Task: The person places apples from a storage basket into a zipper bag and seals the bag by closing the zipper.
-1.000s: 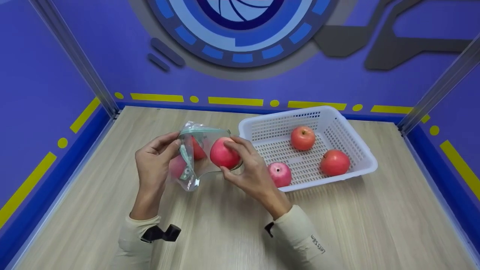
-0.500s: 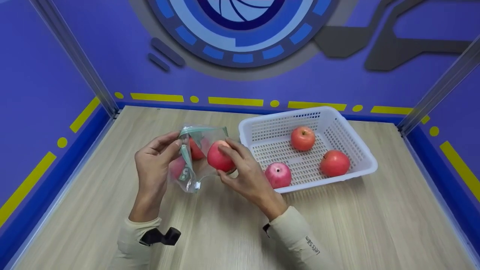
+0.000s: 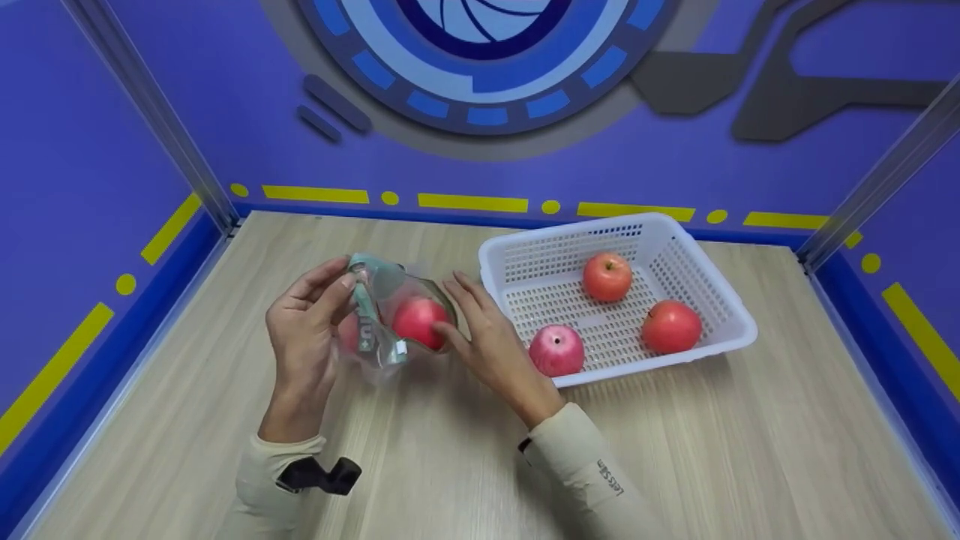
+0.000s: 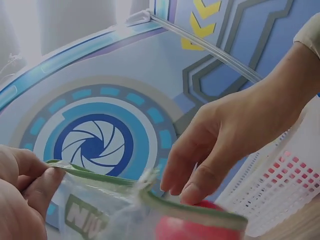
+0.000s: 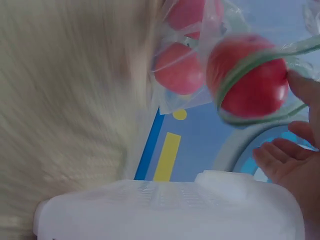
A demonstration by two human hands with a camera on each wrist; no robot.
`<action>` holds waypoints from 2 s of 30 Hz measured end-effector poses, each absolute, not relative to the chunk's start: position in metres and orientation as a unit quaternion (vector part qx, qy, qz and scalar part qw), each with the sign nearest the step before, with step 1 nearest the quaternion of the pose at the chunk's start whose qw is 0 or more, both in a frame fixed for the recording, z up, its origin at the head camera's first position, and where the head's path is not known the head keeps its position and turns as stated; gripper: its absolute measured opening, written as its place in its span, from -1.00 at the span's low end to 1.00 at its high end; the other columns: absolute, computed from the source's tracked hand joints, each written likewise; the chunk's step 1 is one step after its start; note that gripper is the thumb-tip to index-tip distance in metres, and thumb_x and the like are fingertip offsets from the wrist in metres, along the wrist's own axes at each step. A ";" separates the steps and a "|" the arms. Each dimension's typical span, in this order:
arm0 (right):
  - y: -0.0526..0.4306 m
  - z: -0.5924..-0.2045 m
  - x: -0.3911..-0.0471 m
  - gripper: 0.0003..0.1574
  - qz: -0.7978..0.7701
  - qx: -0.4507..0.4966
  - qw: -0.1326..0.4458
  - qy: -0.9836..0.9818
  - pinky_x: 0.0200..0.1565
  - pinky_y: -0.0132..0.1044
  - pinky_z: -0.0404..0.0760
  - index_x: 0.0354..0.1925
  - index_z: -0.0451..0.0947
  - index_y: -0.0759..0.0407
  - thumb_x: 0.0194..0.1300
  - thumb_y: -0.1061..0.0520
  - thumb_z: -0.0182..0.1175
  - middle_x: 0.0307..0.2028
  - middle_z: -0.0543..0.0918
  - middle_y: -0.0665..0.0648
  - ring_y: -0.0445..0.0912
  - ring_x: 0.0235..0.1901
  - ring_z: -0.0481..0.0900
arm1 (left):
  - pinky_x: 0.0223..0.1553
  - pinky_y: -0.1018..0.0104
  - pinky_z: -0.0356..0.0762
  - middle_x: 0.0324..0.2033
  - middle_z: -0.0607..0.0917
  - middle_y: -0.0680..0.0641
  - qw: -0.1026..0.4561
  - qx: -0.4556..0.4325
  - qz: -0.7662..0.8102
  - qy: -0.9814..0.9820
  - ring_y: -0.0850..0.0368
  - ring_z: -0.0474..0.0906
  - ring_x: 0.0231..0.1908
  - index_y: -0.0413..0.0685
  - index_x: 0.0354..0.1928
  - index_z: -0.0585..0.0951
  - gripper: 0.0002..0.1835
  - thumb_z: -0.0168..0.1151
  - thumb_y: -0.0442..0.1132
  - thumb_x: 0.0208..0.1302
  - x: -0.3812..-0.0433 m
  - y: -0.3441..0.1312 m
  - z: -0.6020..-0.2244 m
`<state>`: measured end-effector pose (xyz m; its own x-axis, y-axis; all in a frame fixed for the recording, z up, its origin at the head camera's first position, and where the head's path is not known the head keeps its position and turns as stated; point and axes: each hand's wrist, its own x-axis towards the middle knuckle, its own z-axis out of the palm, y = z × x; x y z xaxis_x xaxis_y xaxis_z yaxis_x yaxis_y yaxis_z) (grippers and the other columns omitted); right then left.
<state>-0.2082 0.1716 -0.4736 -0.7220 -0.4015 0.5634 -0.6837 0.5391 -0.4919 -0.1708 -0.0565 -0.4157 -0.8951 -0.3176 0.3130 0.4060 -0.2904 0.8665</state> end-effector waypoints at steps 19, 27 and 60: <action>0.157 -0.467 -0.209 -0.68 0.531 0.203 -0.021 -0.822 -0.20 -0.21 0.82 0.11 0.67 0.37 0.41 0.41 0.32 -0.19 0.76 0.22 0.06 -0.26 0.79 | 0.09 0.15 0.73 -0.04 0.78 -0.24 0.259 -0.049 -0.815 -0.516 -0.05 0.77 -0.07 -0.34 0.09 0.74 -0.75 0.34 -0.46 0.43 -0.170 -0.064 -0.416; 0.169 -0.442 -0.209 -0.68 0.525 0.160 0.130 -0.826 -0.29 -0.44 0.70 0.02 0.74 0.35 0.32 0.45 0.27 -0.23 0.74 0.17 -0.04 -0.33 0.66 | 0.04 0.11 0.75 -0.01 0.78 -0.24 0.268 -0.032 -0.793 -0.546 -0.07 0.77 -0.07 -0.35 0.11 0.73 -0.74 0.35 -0.47 0.43 -0.169 -0.069 -0.410; 0.190 -0.427 -0.230 -0.80 0.475 0.139 0.219 -0.841 -0.27 -0.55 0.64 -0.02 0.74 0.32 0.41 0.37 0.31 -0.22 0.81 0.17 -0.04 -0.29 0.73 | -0.08 0.25 0.78 -0.06 0.82 -0.18 0.257 -0.065 -0.693 -0.671 -0.07 0.81 -0.11 -0.29 0.05 0.79 -0.75 0.45 -0.44 0.35 -0.175 -0.077 -0.416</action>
